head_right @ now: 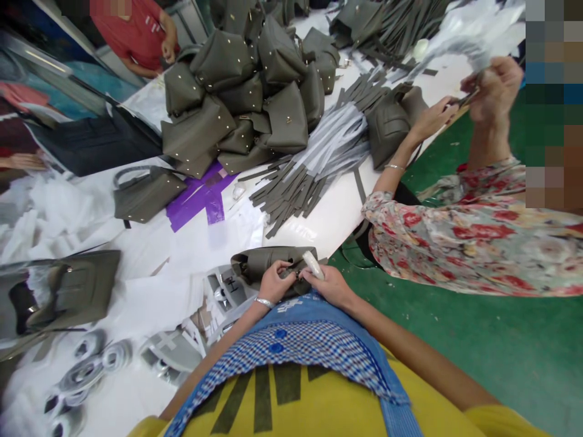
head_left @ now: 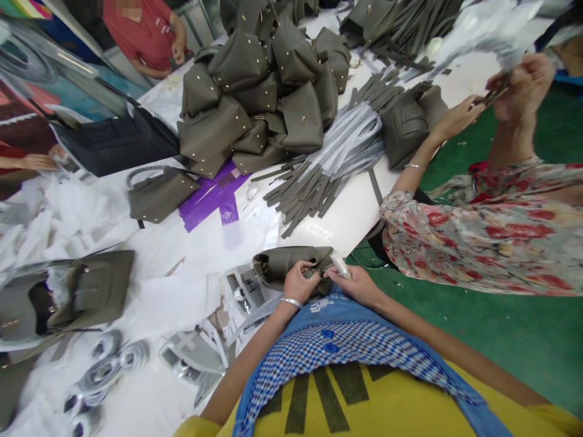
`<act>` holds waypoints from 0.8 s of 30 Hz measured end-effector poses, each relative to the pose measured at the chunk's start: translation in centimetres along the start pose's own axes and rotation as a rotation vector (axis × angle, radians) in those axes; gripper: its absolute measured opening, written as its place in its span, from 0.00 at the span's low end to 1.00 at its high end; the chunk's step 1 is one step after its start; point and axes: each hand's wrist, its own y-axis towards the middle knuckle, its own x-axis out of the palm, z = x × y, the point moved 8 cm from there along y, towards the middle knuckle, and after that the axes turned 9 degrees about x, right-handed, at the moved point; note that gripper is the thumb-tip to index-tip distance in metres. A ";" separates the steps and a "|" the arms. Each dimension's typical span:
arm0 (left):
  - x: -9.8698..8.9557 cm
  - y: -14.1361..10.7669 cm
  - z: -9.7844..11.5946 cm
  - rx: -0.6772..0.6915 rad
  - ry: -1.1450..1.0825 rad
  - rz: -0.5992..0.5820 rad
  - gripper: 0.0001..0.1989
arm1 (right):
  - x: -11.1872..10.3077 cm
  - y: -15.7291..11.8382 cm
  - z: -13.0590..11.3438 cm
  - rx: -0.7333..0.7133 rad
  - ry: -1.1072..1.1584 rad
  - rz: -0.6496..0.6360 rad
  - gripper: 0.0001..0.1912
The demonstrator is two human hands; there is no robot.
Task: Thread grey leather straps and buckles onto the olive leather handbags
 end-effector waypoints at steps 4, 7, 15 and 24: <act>0.0 0.0 -0.2 -0.007 0.015 0.007 0.13 | 0.4 -0.2 0.4 0.011 -0.001 -0.038 0.20; 0.0 -0.1 -0.2 -0.005 0.016 0.010 0.13 | 0.6 -0.2 0.6 0.017 -0.011 -0.047 0.20; -0.2 -0.2 0.1 -0.018 -0.010 0.012 0.12 | 0.7 0.3 0.4 -0.017 -0.114 0.008 0.20; -0.4 -0.5 0.5 0.080 0.080 0.037 0.11 | 1.4 1.5 0.9 0.027 -0.034 -0.017 0.16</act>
